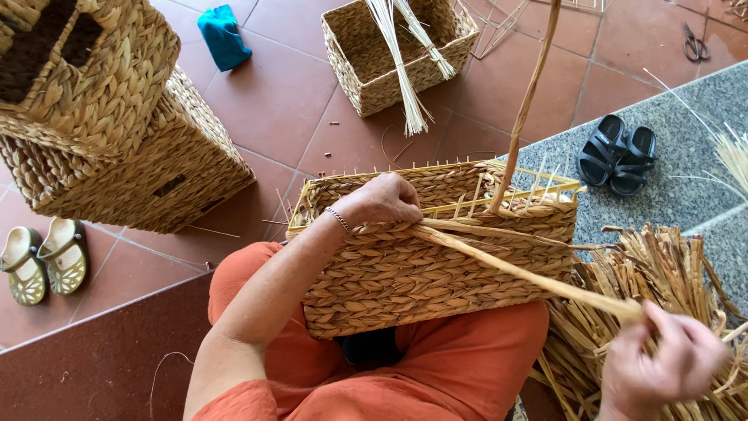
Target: The person weaves a rectangular basket by hand, threading dried palm leaves through the vertical frame to build the sides. The person repeatedly pulls and tightens the weave, rotating the basket to continue the pattern around the rim.
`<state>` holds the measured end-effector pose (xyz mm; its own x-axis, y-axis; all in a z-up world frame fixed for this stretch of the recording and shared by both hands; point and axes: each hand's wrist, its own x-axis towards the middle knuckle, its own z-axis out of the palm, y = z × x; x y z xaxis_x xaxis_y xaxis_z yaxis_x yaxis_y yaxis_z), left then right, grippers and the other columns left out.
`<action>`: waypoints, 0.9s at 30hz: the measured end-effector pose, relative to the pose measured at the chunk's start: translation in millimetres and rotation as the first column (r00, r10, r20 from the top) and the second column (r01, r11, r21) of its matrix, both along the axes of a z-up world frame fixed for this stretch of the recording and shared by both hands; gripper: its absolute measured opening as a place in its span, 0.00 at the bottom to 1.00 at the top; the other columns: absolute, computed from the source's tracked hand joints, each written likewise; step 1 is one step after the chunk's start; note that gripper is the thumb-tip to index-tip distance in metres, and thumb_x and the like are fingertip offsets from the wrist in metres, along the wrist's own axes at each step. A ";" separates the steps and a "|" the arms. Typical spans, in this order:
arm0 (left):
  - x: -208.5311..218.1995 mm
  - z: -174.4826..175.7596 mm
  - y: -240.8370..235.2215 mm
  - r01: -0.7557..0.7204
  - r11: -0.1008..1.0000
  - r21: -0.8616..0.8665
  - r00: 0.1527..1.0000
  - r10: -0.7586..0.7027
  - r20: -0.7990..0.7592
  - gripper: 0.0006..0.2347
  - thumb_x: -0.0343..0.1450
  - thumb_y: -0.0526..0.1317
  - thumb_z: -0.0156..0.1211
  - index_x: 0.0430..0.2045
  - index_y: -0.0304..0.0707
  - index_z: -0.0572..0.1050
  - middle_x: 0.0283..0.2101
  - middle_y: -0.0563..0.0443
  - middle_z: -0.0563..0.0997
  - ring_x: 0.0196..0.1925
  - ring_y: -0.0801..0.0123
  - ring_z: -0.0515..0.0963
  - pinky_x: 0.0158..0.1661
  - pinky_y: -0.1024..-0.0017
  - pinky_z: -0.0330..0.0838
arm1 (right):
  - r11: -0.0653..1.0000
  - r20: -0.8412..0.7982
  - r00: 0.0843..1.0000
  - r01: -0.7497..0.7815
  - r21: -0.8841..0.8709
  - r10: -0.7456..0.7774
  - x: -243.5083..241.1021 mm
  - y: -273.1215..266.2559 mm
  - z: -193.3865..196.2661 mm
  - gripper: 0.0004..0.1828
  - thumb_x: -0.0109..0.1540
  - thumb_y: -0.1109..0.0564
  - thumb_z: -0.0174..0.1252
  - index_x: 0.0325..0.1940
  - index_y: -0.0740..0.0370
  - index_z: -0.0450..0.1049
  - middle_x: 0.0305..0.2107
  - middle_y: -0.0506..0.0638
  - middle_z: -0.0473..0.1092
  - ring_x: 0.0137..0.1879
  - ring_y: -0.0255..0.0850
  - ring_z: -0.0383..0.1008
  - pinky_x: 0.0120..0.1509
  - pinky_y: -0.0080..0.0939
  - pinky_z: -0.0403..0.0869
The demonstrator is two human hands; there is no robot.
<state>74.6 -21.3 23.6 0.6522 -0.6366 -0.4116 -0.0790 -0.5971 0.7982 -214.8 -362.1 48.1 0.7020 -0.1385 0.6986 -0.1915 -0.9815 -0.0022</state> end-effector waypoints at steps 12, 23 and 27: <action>6.8 -3.8 -4.9 0.122 0.991 -0.056 0.992 -0.123 -0.015 0.09 0.61 0.40 0.67 0.29 0.37 0.85 0.26 0.53 0.84 0.29 0.74 0.79 0.32 0.71 0.75 | 0.454 0.261 0.560 -0.810 0.370 0.786 144.7 149.3 -44.8 0.10 0.71 0.58 0.60 0.52 0.60 0.66 0.56 0.62 0.73 0.60 0.53 0.79 0.61 0.47 0.77; 27.1 -7.5 5.3 0.281 0.938 -0.202 0.949 -0.303 -0.086 0.16 0.64 0.49 0.70 0.40 0.42 0.84 0.35 0.54 0.87 0.35 0.74 0.82 0.38 0.71 0.78 | 0.605 -0.079 0.632 -0.689 0.398 0.771 145.0 156.5 -13.9 0.22 0.61 0.58 0.61 0.58 0.60 0.66 0.54 0.52 0.74 0.56 0.47 0.72 0.64 0.52 0.63; 58.9 -23.3 14.5 0.138 0.987 -0.081 0.939 -0.156 -0.307 0.20 0.73 0.56 0.57 0.45 0.39 0.82 0.38 0.48 0.88 0.38 0.69 0.87 0.42 0.71 0.83 | 0.591 -0.091 0.621 -0.679 0.436 0.779 150.2 156.4 -16.6 0.26 0.57 0.61 0.60 0.59 0.61 0.65 0.48 0.53 0.73 0.52 0.47 0.71 0.60 0.52 0.62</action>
<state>133.5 -6.7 0.3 0.3948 -0.7444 -0.5385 0.0951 -0.5498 0.8299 -64.6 -205.7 31.5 0.8041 0.3189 0.5018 0.5464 -0.7291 -0.4122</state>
